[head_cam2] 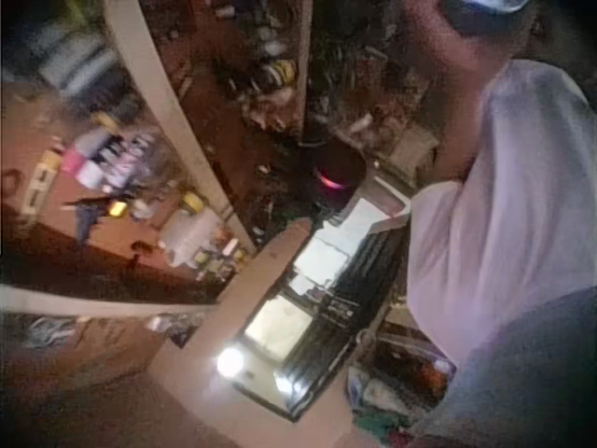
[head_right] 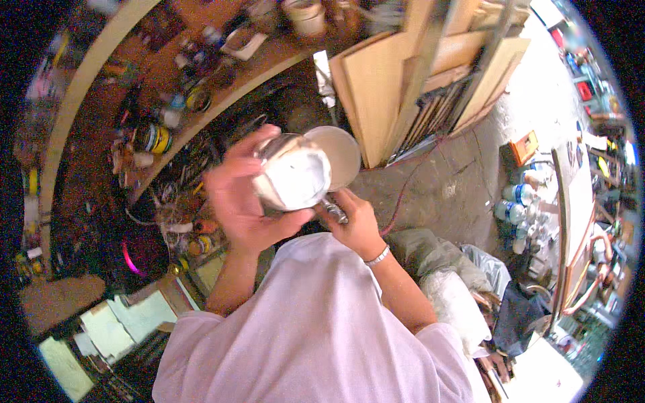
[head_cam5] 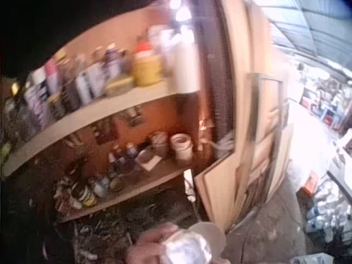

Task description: The person prepares a spray gun by attaching the cup and pouring white paint into it. They then spray paint a wooden frame placed on a stand outdoors, applying multiple passes to cover the surface.

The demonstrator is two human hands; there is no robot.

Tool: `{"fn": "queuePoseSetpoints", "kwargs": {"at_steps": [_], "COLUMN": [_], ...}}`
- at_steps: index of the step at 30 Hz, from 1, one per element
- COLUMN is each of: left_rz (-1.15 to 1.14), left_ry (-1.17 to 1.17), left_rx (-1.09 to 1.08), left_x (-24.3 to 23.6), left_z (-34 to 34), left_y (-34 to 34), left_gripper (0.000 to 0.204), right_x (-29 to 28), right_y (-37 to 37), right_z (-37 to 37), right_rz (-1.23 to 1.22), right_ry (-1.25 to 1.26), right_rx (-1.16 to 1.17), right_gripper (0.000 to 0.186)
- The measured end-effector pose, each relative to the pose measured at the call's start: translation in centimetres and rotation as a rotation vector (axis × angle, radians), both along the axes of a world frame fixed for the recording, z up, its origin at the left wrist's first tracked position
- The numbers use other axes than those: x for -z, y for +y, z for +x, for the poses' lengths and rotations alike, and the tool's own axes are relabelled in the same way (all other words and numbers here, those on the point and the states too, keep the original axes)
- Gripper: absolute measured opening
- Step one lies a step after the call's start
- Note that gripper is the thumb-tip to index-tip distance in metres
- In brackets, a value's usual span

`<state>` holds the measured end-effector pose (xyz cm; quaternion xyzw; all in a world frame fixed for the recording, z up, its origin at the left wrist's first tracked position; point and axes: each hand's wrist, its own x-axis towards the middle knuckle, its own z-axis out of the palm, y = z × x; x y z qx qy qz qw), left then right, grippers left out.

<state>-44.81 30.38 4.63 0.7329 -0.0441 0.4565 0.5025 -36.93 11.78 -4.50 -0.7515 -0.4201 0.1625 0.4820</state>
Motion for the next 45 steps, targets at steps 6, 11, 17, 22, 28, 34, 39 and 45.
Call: {"fn": "queuePoseSetpoints", "kwargs": {"at_steps": [6, 11, 17, 22, 28, 34, 39, 45], "left_rz": [0.090, 0.267, 0.633, 0.614, 0.837, -0.337, -0.454, 0.244], "left_ry": [0.064, 0.253, 0.292, 0.299, 0.130, 0.033, 0.730, 1.057], "left_rx": [0.062, 0.103, 0.279, 0.443, 0.431, 0.246, 1.104, 0.911], "left_x": [1.7, 0.2, -2.6, -3.4, -3.6, 7.9, 21.2, 28.7], "left_z": [11.5, 17.5, 25.3, 31.4, 41.9, 54.9, 57.3, 67.6], "left_y": [-9.9, -15.6, -20.7, -25.0, -29.5, -36.4, -49.3, -54.7], "left_gripper": [0.063, 0.058, 0.065, 0.059, 0.061, 0.103, 0.069, 0.014], "right_x": [0.1, -0.1, 0.0, -0.2, -1.2, -2.7, -6.1, -11.5], "right_y": [-8.8, -15.1, -20.4, -24.2, -28.0, -32.9, -37.5, -45.4], "right_z": [6.6, 11.3, 15.0, 19.2, 26.9, 41.6, 55.0, 67.1], "right_rz": [0.061, 0.022, 0.040, 0.009, 0.034, 0.127, 0.174, 0.179], "right_ry": [-0.001, -0.001, -0.056, -0.122, -0.048, -0.154, -0.226, -0.192], "right_rx": [0.120, 0.233, 0.371, 0.463, 0.603, 0.725, 0.821, 0.892], "right_gripper": [0.042, 0.045, 0.045, 0.045, 0.045, 0.041, 0.034, 0.026]}}
